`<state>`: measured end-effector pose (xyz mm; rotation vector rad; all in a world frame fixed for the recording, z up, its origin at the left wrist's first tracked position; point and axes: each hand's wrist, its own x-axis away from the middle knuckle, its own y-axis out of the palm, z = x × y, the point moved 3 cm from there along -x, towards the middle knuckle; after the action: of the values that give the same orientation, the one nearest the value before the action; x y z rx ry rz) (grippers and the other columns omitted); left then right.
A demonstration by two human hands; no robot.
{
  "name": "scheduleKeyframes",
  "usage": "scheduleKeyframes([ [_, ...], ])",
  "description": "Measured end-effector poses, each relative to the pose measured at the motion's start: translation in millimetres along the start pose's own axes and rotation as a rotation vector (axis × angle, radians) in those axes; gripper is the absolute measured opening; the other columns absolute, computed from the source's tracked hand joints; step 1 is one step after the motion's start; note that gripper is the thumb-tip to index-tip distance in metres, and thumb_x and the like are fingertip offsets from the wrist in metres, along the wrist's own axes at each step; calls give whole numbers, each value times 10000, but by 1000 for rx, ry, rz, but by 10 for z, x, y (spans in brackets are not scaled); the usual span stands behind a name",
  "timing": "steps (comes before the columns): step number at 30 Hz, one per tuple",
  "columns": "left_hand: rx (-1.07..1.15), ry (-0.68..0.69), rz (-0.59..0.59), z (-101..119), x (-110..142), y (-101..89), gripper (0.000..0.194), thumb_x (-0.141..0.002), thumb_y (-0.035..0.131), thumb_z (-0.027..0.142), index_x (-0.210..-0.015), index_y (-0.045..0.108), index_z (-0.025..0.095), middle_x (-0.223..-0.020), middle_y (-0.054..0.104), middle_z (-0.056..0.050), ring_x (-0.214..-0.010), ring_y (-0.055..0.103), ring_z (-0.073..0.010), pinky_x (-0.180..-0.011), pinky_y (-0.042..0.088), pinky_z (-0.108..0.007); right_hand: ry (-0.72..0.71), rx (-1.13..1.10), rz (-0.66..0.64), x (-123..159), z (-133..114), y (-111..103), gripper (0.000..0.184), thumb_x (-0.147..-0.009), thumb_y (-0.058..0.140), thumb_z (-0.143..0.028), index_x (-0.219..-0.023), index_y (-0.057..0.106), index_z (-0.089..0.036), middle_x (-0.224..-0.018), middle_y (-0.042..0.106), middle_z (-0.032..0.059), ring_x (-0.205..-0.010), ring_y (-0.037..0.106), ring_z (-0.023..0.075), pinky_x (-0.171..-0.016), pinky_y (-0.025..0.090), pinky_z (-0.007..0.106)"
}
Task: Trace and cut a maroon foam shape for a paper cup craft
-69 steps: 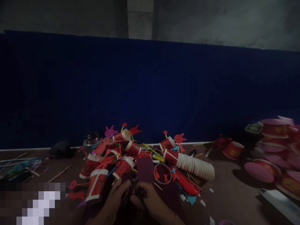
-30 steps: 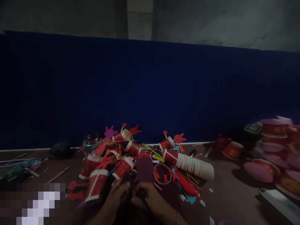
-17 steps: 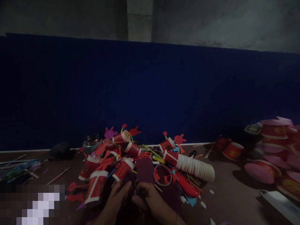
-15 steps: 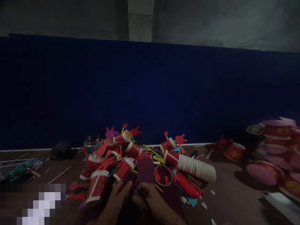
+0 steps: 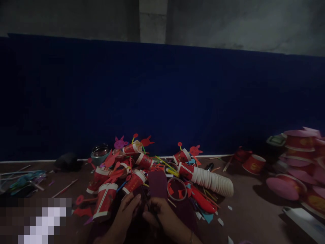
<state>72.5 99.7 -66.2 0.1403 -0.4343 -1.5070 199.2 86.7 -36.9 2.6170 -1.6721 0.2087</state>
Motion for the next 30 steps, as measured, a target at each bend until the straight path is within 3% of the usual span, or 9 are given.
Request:
scheduleKeyframes([
  [6, 46, -28, -17, -45, -20, -15, 372, -578, 725, 483, -763, 633, 173, -625, 570, 32, -619, 534, -118, -618, 429, -227, -38, 53, -16, 6, -46, -36, 424, -606, 696, -525, -656, 474, -167, -533, 453, -73, -451, 403, 43, -422, 339, 150],
  [9, 35, -5, -20, -63, -45, -30, 382, -564, 730, 491, -751, 641, 169, -606, 570, 29, -594, 525, -115, -586, 419, -220, 18, 88, -15, 1, 19, -46, 424, -623, 671, -542, -710, 484, -173, -504, 450, -84, -395, 391, 43, -372, 328, 151],
  [18, -66, 79, 2, -6, -26, 1, 389, -596, 698, 519, -735, 650, 158, -627, 607, -5, -645, 554, -156, -609, 429, -243, -1, -24, 15, -19, 9, -32, 433, -599, 707, -522, -664, 445, -184, -489, 432, -90, -400, 368, 39, -383, 298, 154],
  [23, -49, 5, -36, -44, -28, 1, 398, -562, 707, 538, -653, 612, 162, -601, 584, 11, -616, 534, -134, -600, 425, -234, -62, -23, 0, 0, -53, -19, 441, -598, 695, -546, -643, 459, -176, -544, 451, -68, -468, 392, 52, -424, 311, 163],
  [30, 3, -79, 75, -80, -31, -11, 411, -482, 746, 519, -624, 550, 187, -508, 501, 51, -491, 472, -95, -484, 366, -208, 27, 48, -23, -4, -28, -74, 423, -599, 698, -535, -707, 497, -179, -524, 450, -81, -400, 383, 47, -383, 325, 167],
])
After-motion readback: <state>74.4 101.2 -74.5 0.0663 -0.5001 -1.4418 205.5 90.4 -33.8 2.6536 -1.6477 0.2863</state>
